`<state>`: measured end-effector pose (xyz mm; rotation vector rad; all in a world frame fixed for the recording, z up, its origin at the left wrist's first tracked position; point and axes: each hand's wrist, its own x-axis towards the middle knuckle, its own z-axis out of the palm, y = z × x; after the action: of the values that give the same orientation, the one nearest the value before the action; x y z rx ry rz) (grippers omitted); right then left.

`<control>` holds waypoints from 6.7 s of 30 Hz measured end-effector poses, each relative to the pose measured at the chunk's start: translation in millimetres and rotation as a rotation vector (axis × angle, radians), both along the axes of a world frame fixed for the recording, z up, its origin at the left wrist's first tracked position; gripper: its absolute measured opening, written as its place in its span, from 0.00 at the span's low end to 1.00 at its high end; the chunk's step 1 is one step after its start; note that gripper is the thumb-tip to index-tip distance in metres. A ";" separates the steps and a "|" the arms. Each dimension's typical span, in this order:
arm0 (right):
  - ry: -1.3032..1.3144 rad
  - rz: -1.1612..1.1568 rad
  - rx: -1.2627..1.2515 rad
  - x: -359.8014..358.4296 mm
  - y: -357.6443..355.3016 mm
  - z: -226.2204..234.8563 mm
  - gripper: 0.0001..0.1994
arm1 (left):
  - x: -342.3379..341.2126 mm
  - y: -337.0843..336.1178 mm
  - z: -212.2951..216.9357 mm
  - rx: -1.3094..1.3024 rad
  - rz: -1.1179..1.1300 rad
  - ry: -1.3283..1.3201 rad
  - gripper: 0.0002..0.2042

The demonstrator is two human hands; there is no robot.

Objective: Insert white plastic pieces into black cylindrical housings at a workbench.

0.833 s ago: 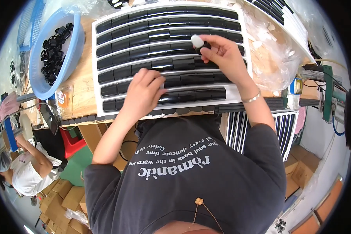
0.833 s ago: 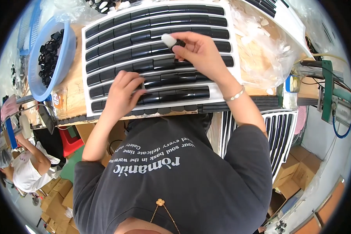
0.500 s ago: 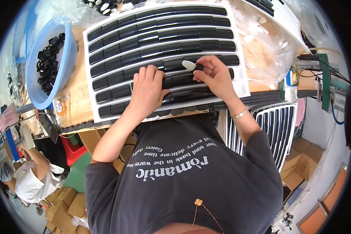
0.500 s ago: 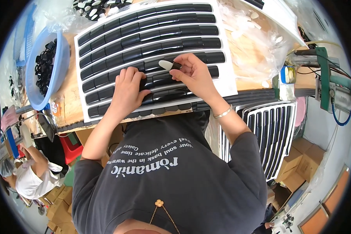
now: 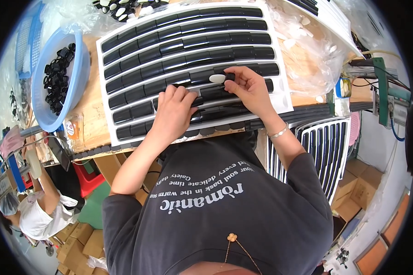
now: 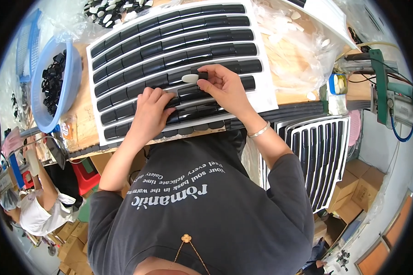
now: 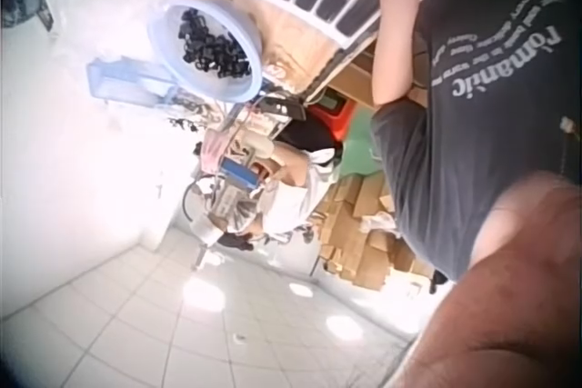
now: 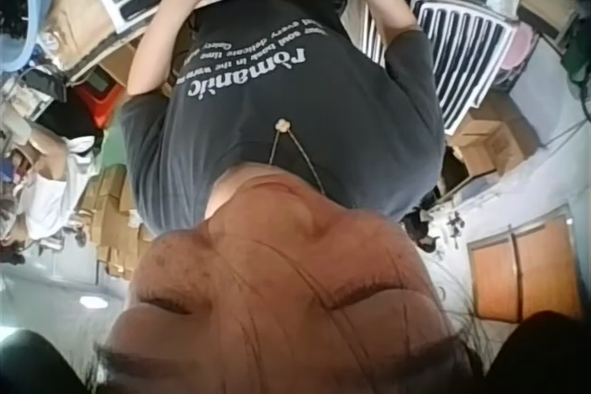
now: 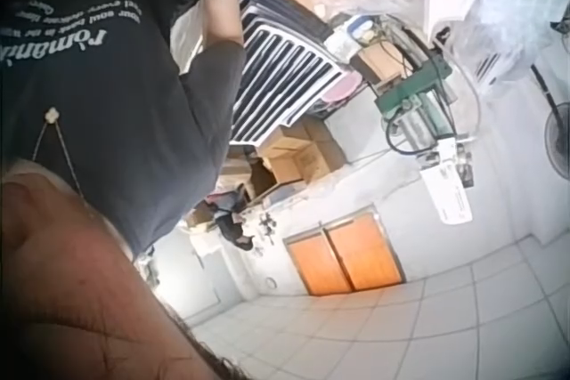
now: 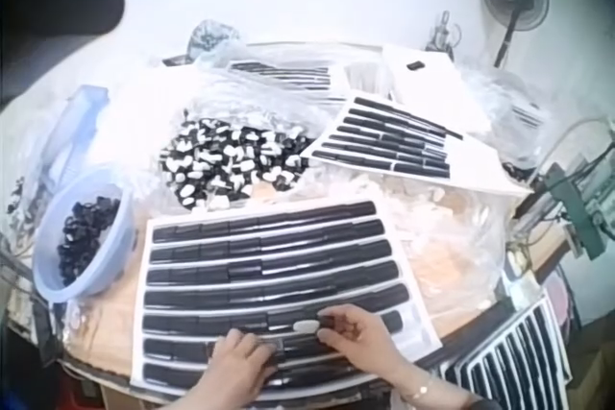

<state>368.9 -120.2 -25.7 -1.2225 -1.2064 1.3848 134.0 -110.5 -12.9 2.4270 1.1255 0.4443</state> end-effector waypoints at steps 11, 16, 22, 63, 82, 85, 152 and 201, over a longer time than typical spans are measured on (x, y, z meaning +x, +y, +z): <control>-0.050 -0.075 0.312 -35.7 -17.1 25.8 0.15 | -11.3 7.6 28.7 -0.639 0.329 -1.129 0.13; -0.042 -0.044 0.415 -46.2 -10.5 28.4 0.15 | -7.5 -1.1 26.6 -0.691 0.339 -1.240 0.14; -0.042 0.110 0.343 -47.4 -3.7 43.6 0.14 | -8.9 -1.2 29.9 -0.820 0.210 -1.172 0.13; -1.306 0.019 0.696 -43.7 294.0 -4.1 0.11 | -21.6 -10.3 6.6 -0.208 0.435 -0.350 0.12; 0.286 0.048 0.057 14.6 164.3 65.8 0.07 | 16.5 10.2 0.1 0.188 -0.143 -0.149 0.20; 0.023 0.136 0.049 30.3 108.1 62.1 0.09 | 36.5 18.5 -4.3 0.167 -0.148 -0.047 0.18; -0.107 0.119 0.251 -12.7 -15.4 40.2 0.14 | 18.7 8.6 27.2 -0.921 0.154 -0.724 0.09; -0.402 -0.014 0.730 -20.4 190.2 73.8 0.09 | 49.6 10.1 9.5 0.143 -0.097 -0.123 0.17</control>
<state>348.5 70.0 48.0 -0.9821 -1.7671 0.5805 183.6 -100.4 -3.4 2.5243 0.9487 0.6536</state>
